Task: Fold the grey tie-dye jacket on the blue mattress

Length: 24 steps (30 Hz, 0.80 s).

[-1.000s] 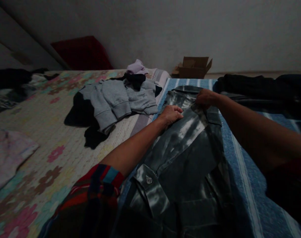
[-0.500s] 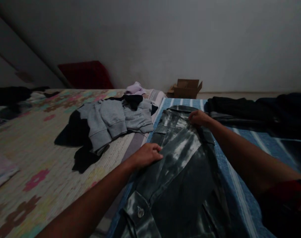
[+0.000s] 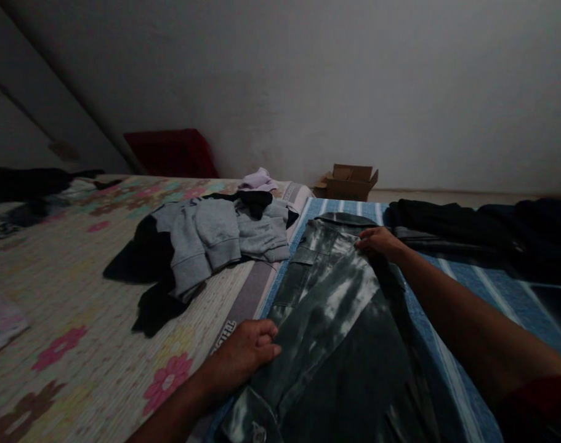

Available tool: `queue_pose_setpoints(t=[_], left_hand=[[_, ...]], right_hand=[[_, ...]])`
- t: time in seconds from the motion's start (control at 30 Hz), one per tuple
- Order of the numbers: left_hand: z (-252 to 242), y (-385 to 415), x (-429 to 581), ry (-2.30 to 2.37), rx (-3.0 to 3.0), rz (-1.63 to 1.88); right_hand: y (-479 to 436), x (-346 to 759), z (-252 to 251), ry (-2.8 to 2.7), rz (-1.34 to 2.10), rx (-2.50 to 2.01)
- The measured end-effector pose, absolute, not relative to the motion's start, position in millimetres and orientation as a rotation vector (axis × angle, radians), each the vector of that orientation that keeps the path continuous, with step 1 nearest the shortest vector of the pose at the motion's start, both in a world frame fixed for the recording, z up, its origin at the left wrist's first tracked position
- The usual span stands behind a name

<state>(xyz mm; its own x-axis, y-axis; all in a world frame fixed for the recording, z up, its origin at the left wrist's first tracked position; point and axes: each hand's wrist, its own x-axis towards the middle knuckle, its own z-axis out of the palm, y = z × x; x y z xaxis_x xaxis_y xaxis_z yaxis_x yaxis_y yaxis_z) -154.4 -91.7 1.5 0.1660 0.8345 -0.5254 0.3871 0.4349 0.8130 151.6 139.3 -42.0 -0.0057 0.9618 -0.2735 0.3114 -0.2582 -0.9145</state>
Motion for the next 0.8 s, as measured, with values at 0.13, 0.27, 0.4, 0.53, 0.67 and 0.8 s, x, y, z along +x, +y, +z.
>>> queue_pose_setpoints(t=[0.13,0.27,0.4,0.53,0.67,0.8], left_hand=[[-2.3,-93.4,-154.0,1.462,1.150,0.470],[-5.0,-95.1,-156.1,1.453,1.149,0.456],[-5.8,-95.5,-156.8,1.470,1.137,0.459],[-3.5,-95.8,-155.5,1.475,1.138,0.461],[-1.8,-99.3,-158.0,1.430,1.136,0.447],[-1.7,-105.3,-162.8,1.433,1.130,0.451]], right_hand=[[138.1,150.2,-42.6,-1.315,1.294,-1.616],[137.1,147.9,-43.7,-1.324,1.283,-1.620],[137.8,146.9,-47.8,-1.350,1.247,-1.639],[140.7,145.8,-55.2,-1.393,1.157,-1.681],[142.5,146.7,-61.3,-1.453,1.042,-1.730],[142.5,151.4,-66.0,-1.529,0.907,-1.780]])
